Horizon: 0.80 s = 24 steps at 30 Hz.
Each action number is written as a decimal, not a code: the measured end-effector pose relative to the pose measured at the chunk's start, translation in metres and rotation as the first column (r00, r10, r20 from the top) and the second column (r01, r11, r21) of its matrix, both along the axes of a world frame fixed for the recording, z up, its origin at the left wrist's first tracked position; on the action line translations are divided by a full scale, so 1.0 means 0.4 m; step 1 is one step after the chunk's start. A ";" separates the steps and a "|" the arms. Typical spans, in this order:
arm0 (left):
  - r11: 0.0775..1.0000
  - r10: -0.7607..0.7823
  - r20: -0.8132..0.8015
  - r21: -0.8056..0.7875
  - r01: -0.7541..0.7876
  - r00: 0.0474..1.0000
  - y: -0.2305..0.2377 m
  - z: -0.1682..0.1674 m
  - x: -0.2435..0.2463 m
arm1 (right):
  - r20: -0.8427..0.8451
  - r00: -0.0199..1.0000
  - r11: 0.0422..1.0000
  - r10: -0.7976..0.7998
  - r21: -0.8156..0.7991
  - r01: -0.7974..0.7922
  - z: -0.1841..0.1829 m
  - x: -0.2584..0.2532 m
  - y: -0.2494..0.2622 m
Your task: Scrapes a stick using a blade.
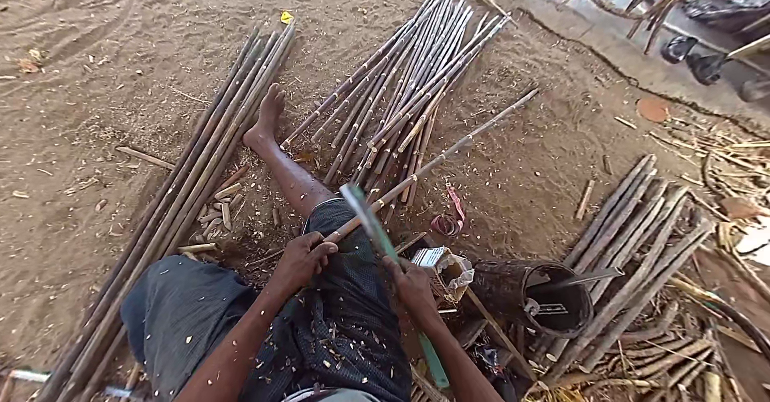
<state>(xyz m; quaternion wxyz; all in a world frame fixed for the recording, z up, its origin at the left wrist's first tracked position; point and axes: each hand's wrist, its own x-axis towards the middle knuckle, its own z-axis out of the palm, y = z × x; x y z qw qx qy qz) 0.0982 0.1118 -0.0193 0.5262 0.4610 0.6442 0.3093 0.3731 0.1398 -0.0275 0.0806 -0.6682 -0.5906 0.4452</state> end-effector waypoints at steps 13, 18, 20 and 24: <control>0.996 0.085 0.218 -0.031 -0.080 0.972 0.006 -0.020 0.002 | -0.017 0.996 0.997 0.082 -0.008 -0.082 0.009 -0.036 -0.018; 0.990 0.141 0.250 -0.028 -0.139 0.958 0.005 -0.019 0.012 | -0.016 0.992 0.992 0.123 0.016 -0.122 0.016 -0.046 -0.030; 0.989 0.146 0.258 -0.040 -0.141 0.955 0.006 -0.020 0.013 | -0.026 0.997 0.998 0.066 -0.004 -0.066 0.003 -0.037 -0.021; 0.983 0.186 0.290 -0.043 -0.181 0.939 0.002 -0.023 0.019 | -0.017 0.998 0.998 0.062 -0.016 -0.062 0.009 -0.044 -0.008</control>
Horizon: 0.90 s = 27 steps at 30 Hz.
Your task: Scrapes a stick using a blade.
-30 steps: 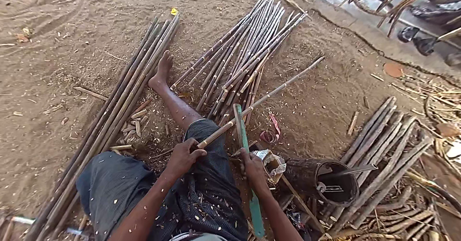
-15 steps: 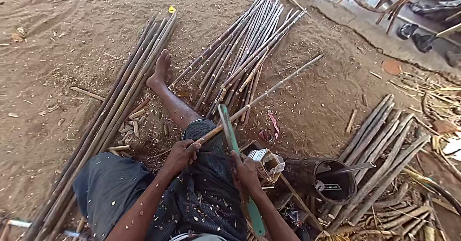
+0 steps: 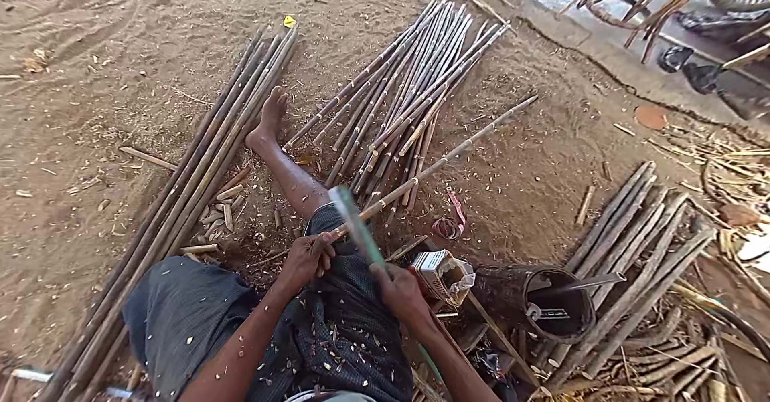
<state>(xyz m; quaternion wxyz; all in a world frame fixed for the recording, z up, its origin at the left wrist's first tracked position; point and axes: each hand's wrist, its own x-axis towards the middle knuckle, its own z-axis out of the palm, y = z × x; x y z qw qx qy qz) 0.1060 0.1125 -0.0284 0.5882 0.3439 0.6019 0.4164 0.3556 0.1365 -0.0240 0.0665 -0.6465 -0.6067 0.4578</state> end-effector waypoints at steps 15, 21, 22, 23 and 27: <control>0.997 -0.031 -0.083 0.064 0.036 0.996 -0.004 -0.013 -0.013 | 0.041 0.989 0.990 0.143 -0.005 -0.143 0.034 -0.008 0.063; 0.995 -0.062 -0.119 0.064 0.070 0.991 0.003 -0.021 -0.016 | 0.029 0.991 0.991 0.131 -0.009 -0.131 0.026 -0.004 0.080; 0.995 -0.071 -0.110 0.062 0.078 0.991 0.001 -0.022 -0.019 | 0.044 0.983 0.984 0.180 -0.018 -0.180 0.031 -0.007 0.075; 0.995 -0.074 -0.096 0.058 0.080 0.993 -0.001 -0.022 -0.018 | 0.049 0.981 0.982 0.190 -0.019 -0.190 0.027 0.000 0.078; 0.997 -0.054 -0.050 0.045 0.056 0.997 0.003 -0.016 -0.001 | -0.017 0.996 0.996 0.083 -0.015 -0.083 0.010 0.023 0.088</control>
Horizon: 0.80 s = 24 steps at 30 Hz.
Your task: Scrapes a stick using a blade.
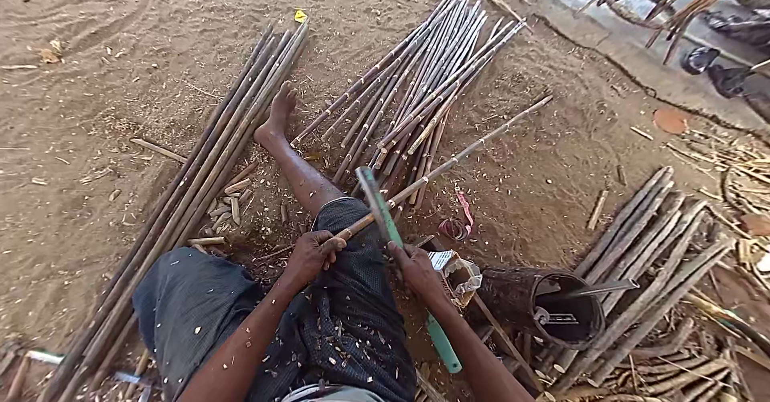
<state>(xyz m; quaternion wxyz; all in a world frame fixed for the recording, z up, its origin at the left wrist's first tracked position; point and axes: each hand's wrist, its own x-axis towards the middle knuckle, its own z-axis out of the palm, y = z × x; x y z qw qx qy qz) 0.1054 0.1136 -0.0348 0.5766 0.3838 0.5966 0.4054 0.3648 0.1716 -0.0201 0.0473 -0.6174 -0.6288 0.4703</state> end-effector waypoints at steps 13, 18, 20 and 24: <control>0.999 -0.048 -0.070 -0.025 0.046 0.996 0.010 0.014 -0.012 | -0.021 1.000 1.000 0.024 0.000 -0.024 0.010 -0.016 0.011; 0.999 -0.028 -0.058 -0.043 0.026 0.998 0.010 0.019 -0.017 | 0.014 0.994 0.994 0.108 -0.027 -0.108 0.020 -0.027 -0.003; 0.999 -0.030 -0.071 -0.030 0.028 0.997 0.010 0.016 -0.012 | -0.019 1.000 0.999 -0.023 -0.027 0.023 0.006 -0.007 0.018; 0.998 -0.042 -0.139 -0.043 0.036 0.989 0.008 0.025 -0.019 | 0.027 0.991 0.991 0.130 -0.036 -0.129 0.045 -0.029 0.016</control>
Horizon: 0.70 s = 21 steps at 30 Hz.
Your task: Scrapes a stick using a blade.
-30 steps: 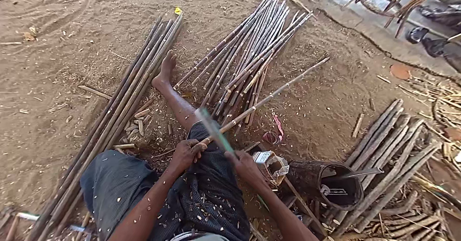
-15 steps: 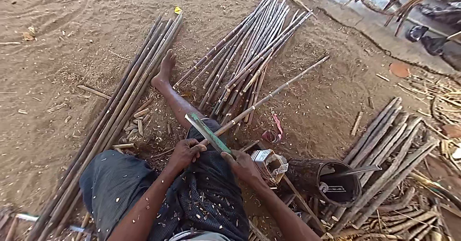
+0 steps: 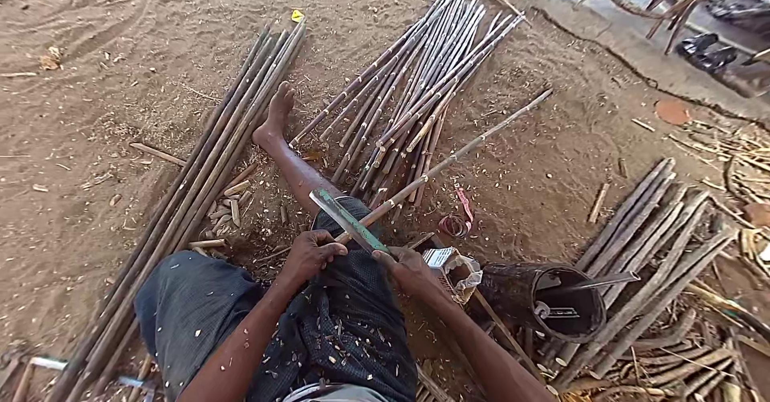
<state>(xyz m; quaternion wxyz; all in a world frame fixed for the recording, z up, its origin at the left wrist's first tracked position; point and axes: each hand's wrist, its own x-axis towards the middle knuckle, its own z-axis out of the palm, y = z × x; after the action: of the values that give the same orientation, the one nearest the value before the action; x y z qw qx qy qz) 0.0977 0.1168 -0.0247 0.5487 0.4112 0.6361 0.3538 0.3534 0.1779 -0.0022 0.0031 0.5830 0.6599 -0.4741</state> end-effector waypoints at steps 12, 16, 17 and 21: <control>1.000 0.011 0.060 -0.027 -0.009 0.998 -0.001 -0.001 0.001 | -0.020 1.000 1.000 -0.006 0.008 0.007 -0.016 0.009 -0.013; 0.999 0.006 0.078 -0.047 -0.002 0.997 0.006 -0.004 0.004 | -0.061 0.991 0.993 -0.115 0.003 0.116 -0.039 0.034 -0.001; 0.999 0.015 0.080 -0.046 -0.011 0.997 0.005 -0.003 0.003 | -0.062 0.994 0.996 -0.086 -0.010 0.086 -0.034 0.027 -0.009; 1.000 -0.003 0.086 -0.030 0.006 0.996 0.006 0.000 -0.002 | -0.022 0.999 0.999 -0.045 -0.015 0.045 -0.029 0.019 -0.015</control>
<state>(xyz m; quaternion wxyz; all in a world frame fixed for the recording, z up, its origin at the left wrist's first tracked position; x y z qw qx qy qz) 0.0967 0.1191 -0.0246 0.5825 0.3888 0.6163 0.3602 0.3611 0.1720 -0.0139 -0.0105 0.5923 0.6430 -0.4854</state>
